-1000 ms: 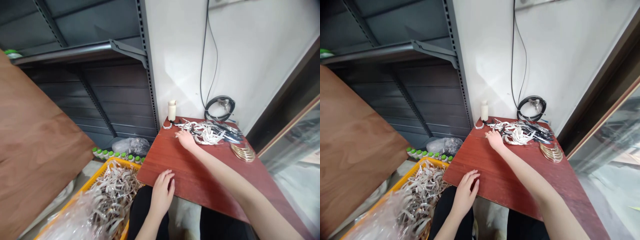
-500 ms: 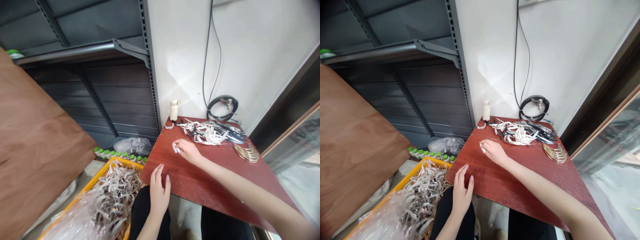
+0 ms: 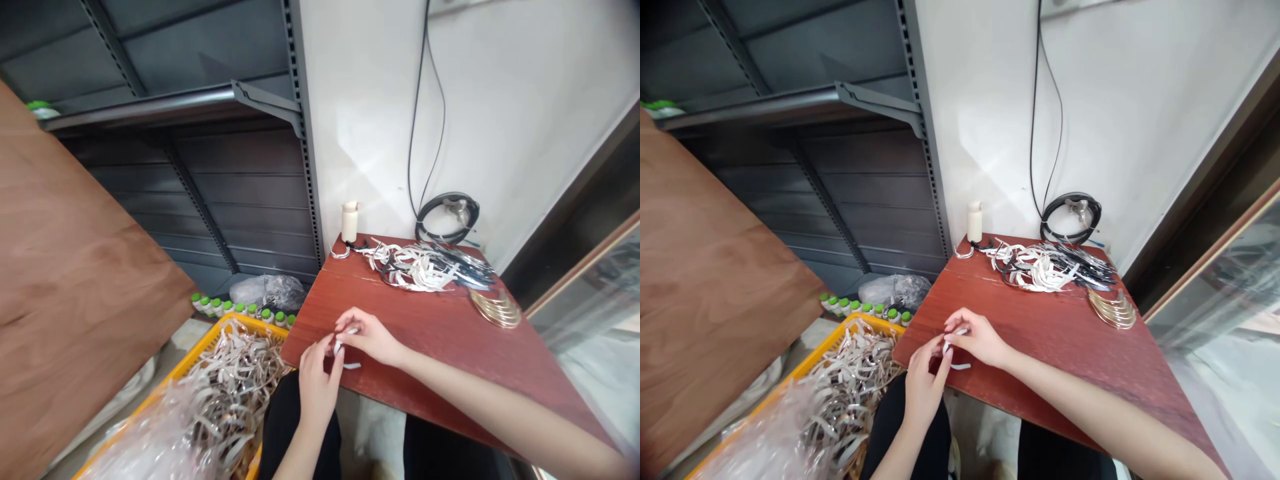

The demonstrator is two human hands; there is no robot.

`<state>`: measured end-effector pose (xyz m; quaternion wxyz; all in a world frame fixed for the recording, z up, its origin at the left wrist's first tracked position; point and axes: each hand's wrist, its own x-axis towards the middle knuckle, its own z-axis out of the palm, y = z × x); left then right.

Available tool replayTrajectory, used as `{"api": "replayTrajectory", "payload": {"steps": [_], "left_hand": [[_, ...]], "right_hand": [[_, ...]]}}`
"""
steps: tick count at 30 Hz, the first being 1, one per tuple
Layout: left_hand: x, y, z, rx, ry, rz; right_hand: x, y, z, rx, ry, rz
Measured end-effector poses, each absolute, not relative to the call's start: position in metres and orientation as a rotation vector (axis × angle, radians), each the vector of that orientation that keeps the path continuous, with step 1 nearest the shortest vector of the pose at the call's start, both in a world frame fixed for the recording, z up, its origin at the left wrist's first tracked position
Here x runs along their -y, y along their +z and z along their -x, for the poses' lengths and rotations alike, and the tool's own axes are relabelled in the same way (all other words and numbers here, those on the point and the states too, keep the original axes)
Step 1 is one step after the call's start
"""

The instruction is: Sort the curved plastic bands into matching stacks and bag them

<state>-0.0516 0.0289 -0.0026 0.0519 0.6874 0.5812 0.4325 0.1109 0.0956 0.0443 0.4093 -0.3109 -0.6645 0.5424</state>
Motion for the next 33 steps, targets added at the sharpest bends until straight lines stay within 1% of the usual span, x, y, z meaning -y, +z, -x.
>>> {"api": "replayTrajectory", "payload": {"steps": [2,4,6,7,10,13,17,20,28,33], "left_hand": [[-0.03,0.001,0.049,-1.913,1.238,-2.041],[-0.031,0.003,0.046,-2.091,1.163,-2.007],[-0.031,0.005,0.043,-2.25,1.126,-1.992],[-0.031,0.004,0.042,-2.295,1.122,-2.0],[-0.03,0.002,0.044,-2.211,1.098,-2.111],[-0.03,-0.002,0.049,-1.987,1.046,-2.184],[-0.033,-0.007,0.054,-1.875,1.142,-2.137],[-0.034,-0.008,0.055,-1.846,1.199,-2.144],[-0.034,-0.003,0.06,-1.88,1.122,-2.164],[-0.036,-0.003,0.059,-1.906,1.123,-2.157]], "right_hand": [[-0.104,0.034,-0.099,1.63,1.31,0.883],[-0.115,0.027,-0.088,1.711,1.201,0.917],[-0.131,0.024,-0.081,1.913,1.001,0.862],[-0.142,0.026,-0.079,2.039,0.846,0.854],[-0.185,0.036,-0.083,2.334,0.323,1.019],[-0.237,0.048,-0.09,2.309,0.103,1.252],[-0.293,0.054,-0.094,2.249,-0.043,1.477],[-0.316,0.051,-0.095,2.274,-0.113,1.556],[-0.322,0.043,-0.097,2.408,-0.181,1.561],[-0.327,0.049,-0.099,2.392,-0.16,1.682]]}}
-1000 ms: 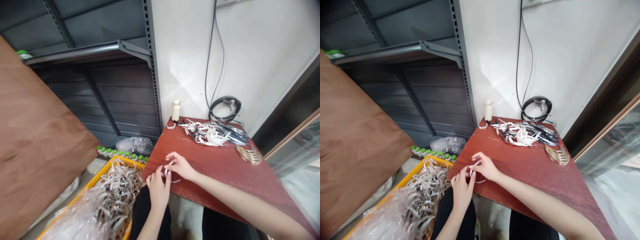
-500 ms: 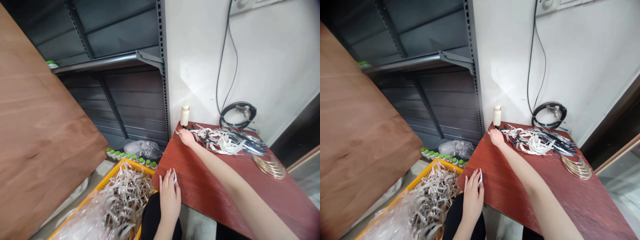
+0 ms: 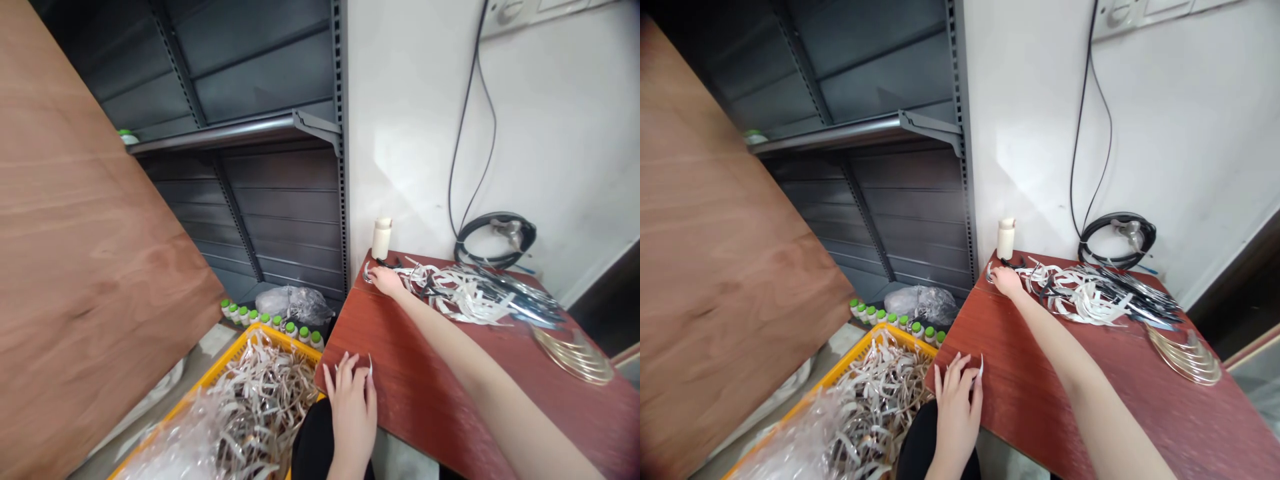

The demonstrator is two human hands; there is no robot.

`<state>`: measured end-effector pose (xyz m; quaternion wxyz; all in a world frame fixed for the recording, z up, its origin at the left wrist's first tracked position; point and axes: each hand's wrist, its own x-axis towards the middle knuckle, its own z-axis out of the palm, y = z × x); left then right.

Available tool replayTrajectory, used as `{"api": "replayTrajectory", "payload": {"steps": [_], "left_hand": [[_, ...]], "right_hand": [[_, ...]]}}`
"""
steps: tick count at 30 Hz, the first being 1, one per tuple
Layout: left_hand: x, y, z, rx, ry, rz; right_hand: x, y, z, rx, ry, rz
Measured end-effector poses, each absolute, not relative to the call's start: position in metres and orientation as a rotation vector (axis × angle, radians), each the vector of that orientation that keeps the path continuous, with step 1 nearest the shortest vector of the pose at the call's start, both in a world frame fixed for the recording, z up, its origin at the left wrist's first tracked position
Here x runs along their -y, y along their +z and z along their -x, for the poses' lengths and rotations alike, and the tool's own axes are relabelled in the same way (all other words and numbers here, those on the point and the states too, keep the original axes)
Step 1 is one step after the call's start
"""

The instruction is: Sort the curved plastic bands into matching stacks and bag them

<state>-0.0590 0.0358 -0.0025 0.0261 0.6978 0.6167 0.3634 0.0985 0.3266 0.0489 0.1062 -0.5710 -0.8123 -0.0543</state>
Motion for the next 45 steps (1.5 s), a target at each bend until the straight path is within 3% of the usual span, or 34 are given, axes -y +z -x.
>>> {"api": "replayTrajectory", "payload": {"steps": [10,18,31,45], "left_hand": [[-0.039,-0.012,0.054,-1.986,1.194,-2.068],[-0.039,-0.01,0.053,-2.039,1.169,-2.036],[-0.043,-0.015,0.049,-2.085,1.233,-1.998],[-0.038,-0.015,0.06,-2.08,1.204,-1.996]], "right_hand": [[-0.346,0.066,-0.092,2.434,0.011,1.937],[-0.353,0.071,-0.099,2.644,0.222,1.804],[-0.343,0.07,-0.094,2.637,-0.105,1.889],[-0.352,0.079,-0.091,2.564,-0.21,1.964]]}}
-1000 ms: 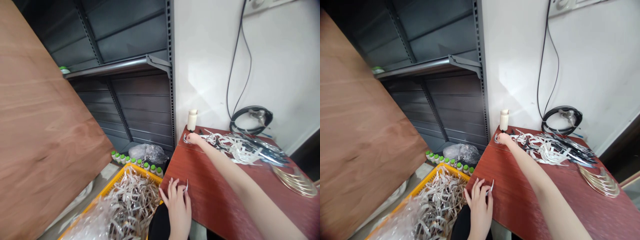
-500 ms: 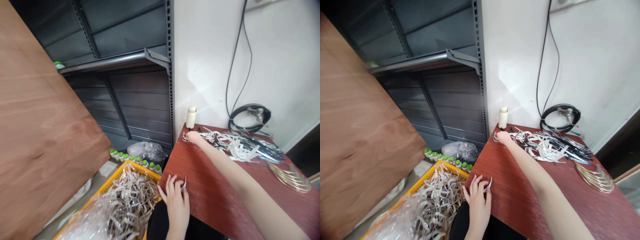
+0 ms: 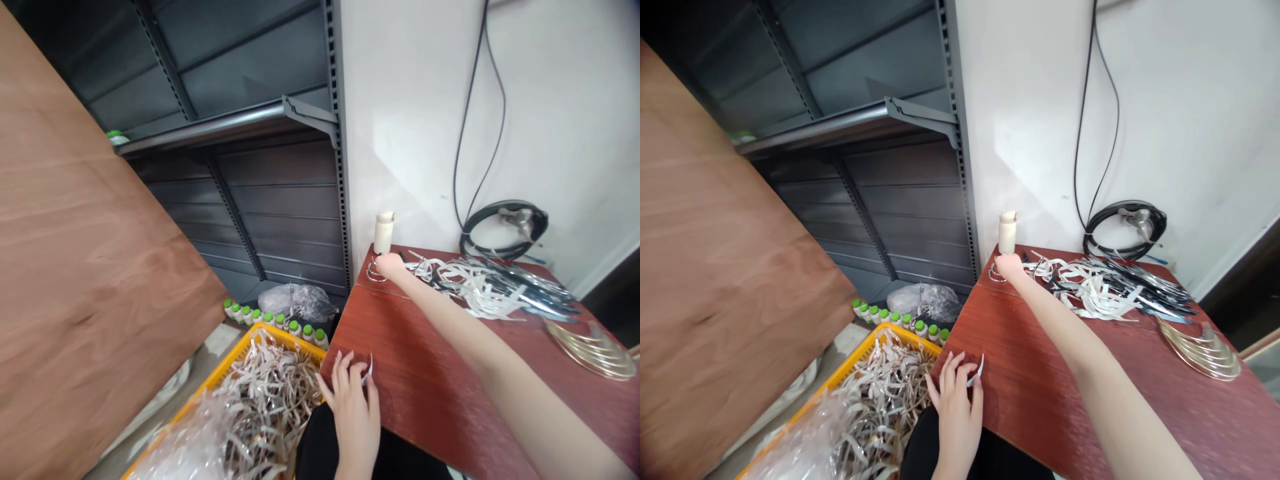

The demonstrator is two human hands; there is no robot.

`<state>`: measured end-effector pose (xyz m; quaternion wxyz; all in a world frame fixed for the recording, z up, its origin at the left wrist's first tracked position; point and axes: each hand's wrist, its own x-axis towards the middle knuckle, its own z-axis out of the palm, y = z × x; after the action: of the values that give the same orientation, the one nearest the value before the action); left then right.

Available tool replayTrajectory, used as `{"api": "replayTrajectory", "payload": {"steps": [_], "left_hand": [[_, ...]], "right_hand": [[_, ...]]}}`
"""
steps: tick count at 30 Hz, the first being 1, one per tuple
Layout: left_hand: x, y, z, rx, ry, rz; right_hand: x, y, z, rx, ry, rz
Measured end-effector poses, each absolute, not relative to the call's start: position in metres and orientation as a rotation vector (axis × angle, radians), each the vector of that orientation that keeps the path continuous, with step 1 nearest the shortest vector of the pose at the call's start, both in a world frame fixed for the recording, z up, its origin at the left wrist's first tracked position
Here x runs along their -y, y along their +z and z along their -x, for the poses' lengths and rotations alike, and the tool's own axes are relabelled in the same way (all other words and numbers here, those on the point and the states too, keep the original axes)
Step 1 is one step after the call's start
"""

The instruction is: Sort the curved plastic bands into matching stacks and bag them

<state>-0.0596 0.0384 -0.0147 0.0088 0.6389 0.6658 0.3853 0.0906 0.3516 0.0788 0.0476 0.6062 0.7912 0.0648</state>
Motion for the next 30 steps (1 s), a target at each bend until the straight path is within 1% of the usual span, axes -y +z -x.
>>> {"api": "replayTrajectory", "payload": {"steps": [8,15,18,22,30], "left_hand": [[-0.037,-0.013,0.059,-2.07,1.188,-2.004],[-0.036,-0.013,0.058,-2.074,1.19,-1.994],[-0.037,-0.012,0.06,-2.063,1.204,-1.997],[-0.039,-0.011,0.062,-2.035,1.208,-2.009],[-0.04,-0.011,0.061,-2.036,1.172,-2.006]], "right_hand": [[-0.342,0.069,-0.085,-2.452,0.142,-1.765],[-0.33,0.075,-0.089,-2.563,0.074,-1.647],[-0.319,0.073,-0.091,-2.614,0.101,-1.619],[-0.315,0.066,-0.087,-2.619,0.181,-1.681],[-0.332,0.05,-0.084,-2.584,0.31,-1.953]]}}
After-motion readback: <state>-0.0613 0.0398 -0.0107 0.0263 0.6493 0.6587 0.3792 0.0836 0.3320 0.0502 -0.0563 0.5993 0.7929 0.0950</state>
